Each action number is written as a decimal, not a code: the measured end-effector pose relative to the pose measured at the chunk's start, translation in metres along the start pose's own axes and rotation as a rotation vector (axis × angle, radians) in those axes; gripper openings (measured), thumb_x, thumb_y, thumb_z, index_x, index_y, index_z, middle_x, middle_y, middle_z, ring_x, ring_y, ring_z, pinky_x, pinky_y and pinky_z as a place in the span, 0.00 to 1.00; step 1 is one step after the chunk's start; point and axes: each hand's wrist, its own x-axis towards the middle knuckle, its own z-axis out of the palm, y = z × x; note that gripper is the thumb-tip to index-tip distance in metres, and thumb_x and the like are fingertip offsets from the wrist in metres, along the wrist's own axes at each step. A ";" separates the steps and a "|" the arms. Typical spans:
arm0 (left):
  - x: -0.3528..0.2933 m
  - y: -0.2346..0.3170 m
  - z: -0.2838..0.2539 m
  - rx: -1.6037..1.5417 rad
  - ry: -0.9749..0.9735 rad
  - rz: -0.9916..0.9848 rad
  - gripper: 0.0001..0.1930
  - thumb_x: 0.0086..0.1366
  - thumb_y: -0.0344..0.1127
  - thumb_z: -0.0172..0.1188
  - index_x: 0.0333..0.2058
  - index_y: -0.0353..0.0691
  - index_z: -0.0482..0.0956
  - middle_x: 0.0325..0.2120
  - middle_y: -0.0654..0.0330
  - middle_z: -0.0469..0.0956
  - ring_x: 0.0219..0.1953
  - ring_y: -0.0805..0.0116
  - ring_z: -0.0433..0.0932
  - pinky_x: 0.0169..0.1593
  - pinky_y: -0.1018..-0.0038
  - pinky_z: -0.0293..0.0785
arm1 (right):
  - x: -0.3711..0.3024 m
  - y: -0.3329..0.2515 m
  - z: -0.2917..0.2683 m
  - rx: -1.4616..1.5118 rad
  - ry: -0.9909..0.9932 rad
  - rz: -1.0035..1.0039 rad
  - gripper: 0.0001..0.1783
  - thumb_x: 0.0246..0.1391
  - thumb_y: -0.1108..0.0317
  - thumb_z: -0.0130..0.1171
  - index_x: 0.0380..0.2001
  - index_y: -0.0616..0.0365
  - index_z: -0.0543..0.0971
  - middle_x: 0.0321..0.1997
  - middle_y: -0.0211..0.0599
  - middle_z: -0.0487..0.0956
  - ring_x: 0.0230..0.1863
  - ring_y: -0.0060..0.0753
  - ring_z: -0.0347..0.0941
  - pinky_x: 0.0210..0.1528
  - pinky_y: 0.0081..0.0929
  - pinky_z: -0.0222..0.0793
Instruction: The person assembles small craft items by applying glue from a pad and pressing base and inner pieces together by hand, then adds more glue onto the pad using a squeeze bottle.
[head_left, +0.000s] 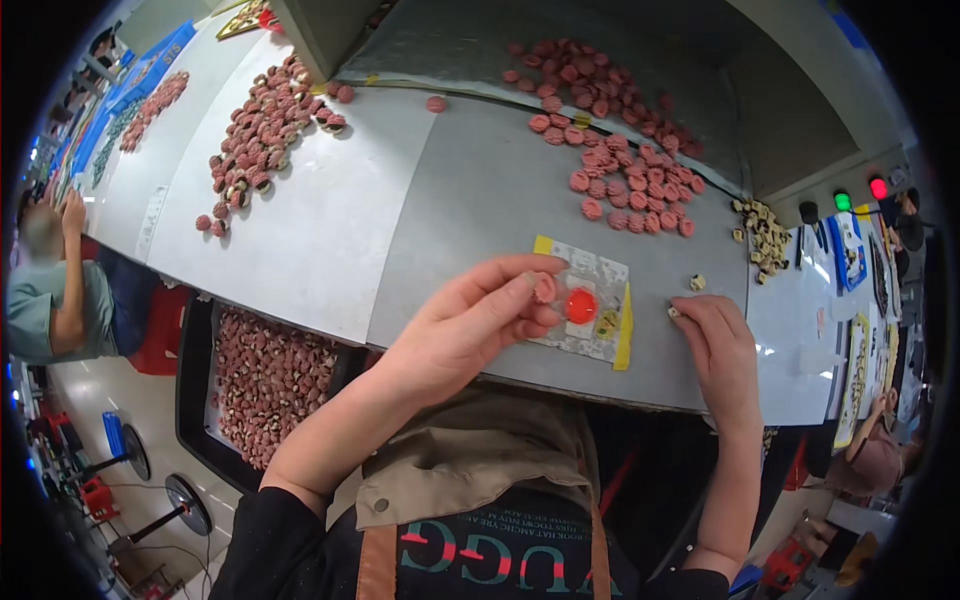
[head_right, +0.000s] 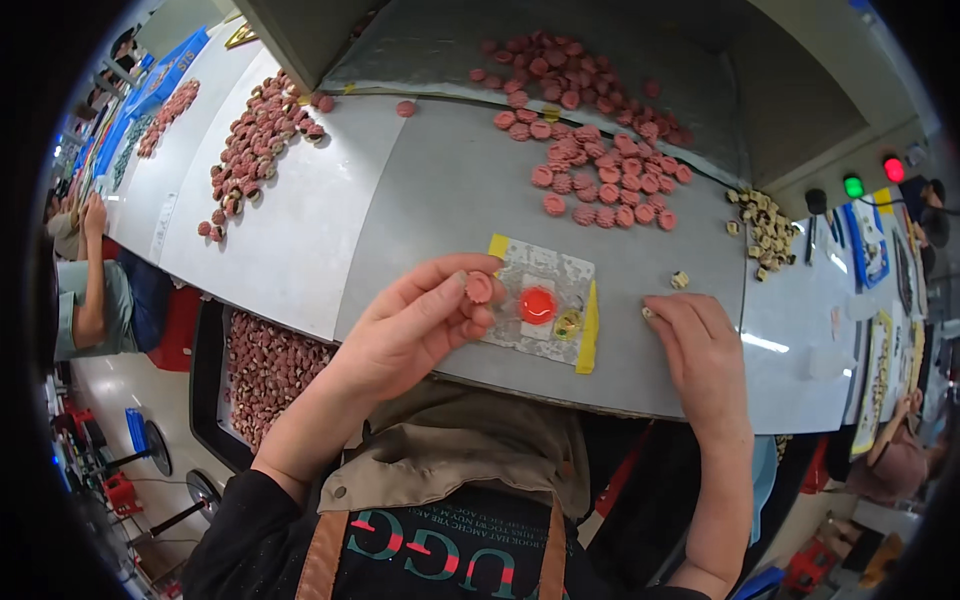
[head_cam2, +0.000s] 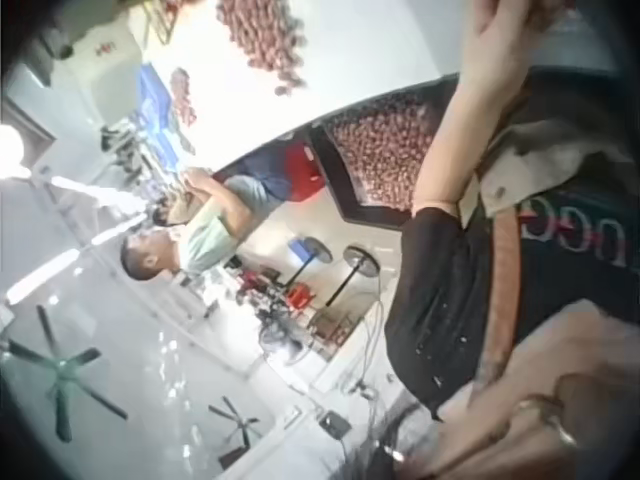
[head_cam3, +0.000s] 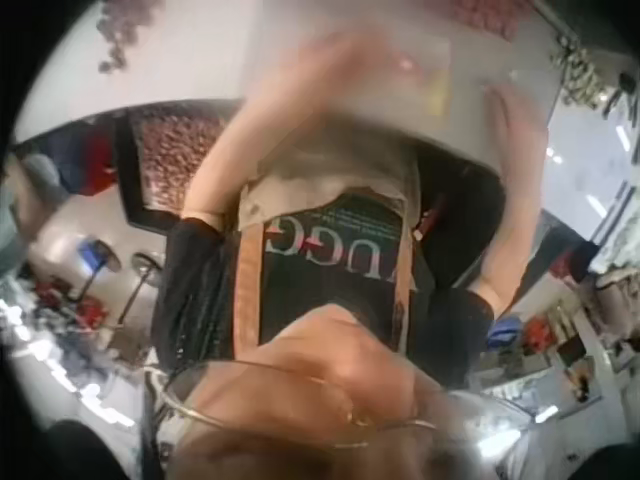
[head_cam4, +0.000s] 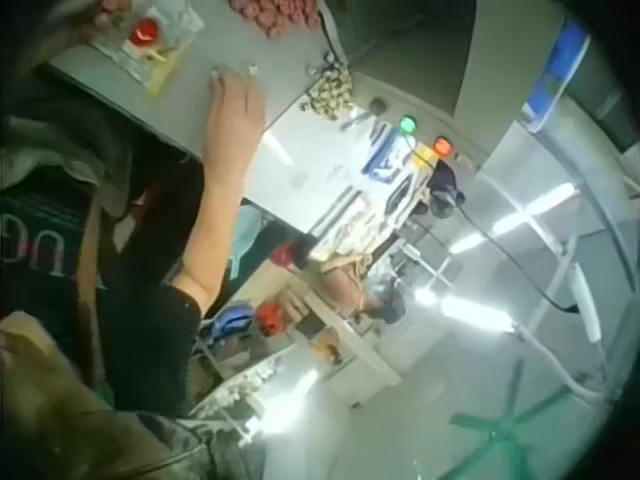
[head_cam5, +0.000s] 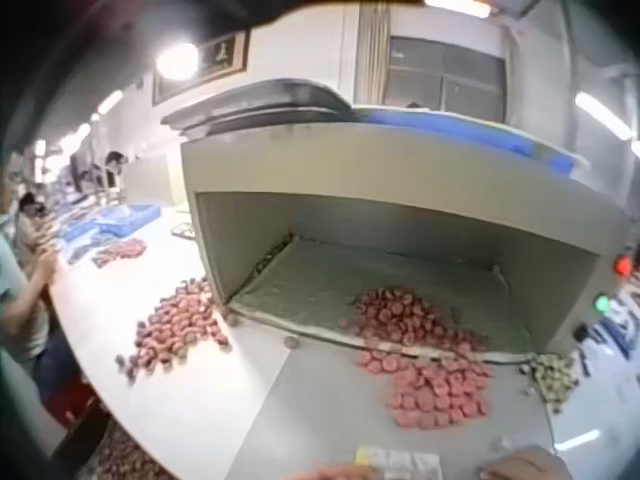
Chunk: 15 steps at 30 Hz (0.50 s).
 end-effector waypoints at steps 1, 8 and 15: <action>0.000 0.000 0.000 -0.002 0.010 0.007 0.18 0.71 0.35 0.45 0.56 0.34 0.66 0.42 0.63 0.72 0.41 0.77 0.71 0.49 0.78 0.69 | 0.002 -0.002 -0.002 -0.020 -0.036 0.029 0.10 0.48 0.80 0.58 0.36 0.62 0.76 0.36 0.41 0.75 0.38 0.41 0.73 0.41 0.29 0.70; -0.004 -0.002 -0.006 -0.094 -0.011 -0.011 0.18 0.71 0.34 0.47 0.57 0.35 0.65 0.44 0.64 0.72 0.43 0.76 0.72 0.52 0.77 0.68 | 0.008 -0.012 -0.006 0.133 -0.144 0.190 0.10 0.47 0.79 0.59 0.36 0.63 0.75 0.35 0.39 0.73 0.35 0.37 0.73 0.38 0.27 0.71; -0.003 0.000 -0.002 -0.008 0.038 0.029 0.17 0.69 0.33 0.50 0.55 0.36 0.67 0.44 0.62 0.72 0.47 0.73 0.73 0.52 0.75 0.69 | 0.027 -0.055 0.025 0.143 -0.087 0.007 0.12 0.44 0.77 0.63 0.35 0.61 0.76 0.33 0.39 0.73 0.35 0.38 0.72 0.37 0.28 0.69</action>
